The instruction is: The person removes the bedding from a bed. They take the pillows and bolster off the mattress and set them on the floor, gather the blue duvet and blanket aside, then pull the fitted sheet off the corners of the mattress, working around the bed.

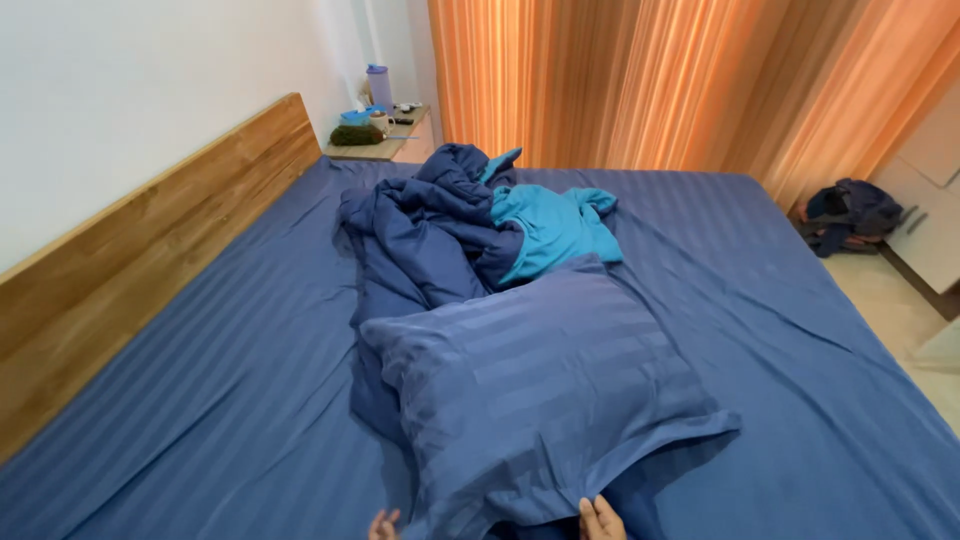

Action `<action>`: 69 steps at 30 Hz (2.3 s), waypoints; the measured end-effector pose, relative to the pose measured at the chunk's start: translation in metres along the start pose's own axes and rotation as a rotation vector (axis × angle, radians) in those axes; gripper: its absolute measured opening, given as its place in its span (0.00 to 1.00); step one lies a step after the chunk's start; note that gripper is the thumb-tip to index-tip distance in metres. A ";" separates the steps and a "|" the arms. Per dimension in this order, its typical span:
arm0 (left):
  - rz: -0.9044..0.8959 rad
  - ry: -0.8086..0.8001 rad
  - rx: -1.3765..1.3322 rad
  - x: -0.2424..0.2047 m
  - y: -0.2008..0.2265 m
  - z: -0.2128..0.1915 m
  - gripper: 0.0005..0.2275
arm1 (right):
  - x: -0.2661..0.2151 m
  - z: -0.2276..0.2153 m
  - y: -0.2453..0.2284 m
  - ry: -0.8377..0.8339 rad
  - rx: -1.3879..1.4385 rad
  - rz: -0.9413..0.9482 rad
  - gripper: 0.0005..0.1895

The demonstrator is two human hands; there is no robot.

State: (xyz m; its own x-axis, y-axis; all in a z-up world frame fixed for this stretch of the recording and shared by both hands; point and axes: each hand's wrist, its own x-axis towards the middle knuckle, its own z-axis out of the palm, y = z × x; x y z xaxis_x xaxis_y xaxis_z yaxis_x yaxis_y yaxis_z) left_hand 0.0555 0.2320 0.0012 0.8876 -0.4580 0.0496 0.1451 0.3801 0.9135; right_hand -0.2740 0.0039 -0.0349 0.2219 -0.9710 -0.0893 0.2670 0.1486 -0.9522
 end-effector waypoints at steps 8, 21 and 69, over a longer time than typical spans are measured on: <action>-0.002 -0.224 0.868 0.006 0.095 0.017 0.29 | -0.167 0.005 -0.078 -0.384 -0.707 -0.458 0.10; 0.085 -0.322 1.189 -0.082 0.154 0.044 0.34 | -0.196 0.047 -0.341 -0.102 -1.181 -0.856 0.19; -0.232 0.054 1.128 -0.234 0.188 -0.074 0.39 | -0.187 -0.229 -0.200 0.259 -1.053 -0.100 0.44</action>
State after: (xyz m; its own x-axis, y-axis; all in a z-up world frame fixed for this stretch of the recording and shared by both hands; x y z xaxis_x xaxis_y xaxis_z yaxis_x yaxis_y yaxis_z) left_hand -0.0930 0.4702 0.1315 0.9122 -0.3775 -0.1591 -0.1423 -0.6561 0.7411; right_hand -0.5833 0.1134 0.1056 0.0070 -0.9981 0.0610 -0.6923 -0.0489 -0.7199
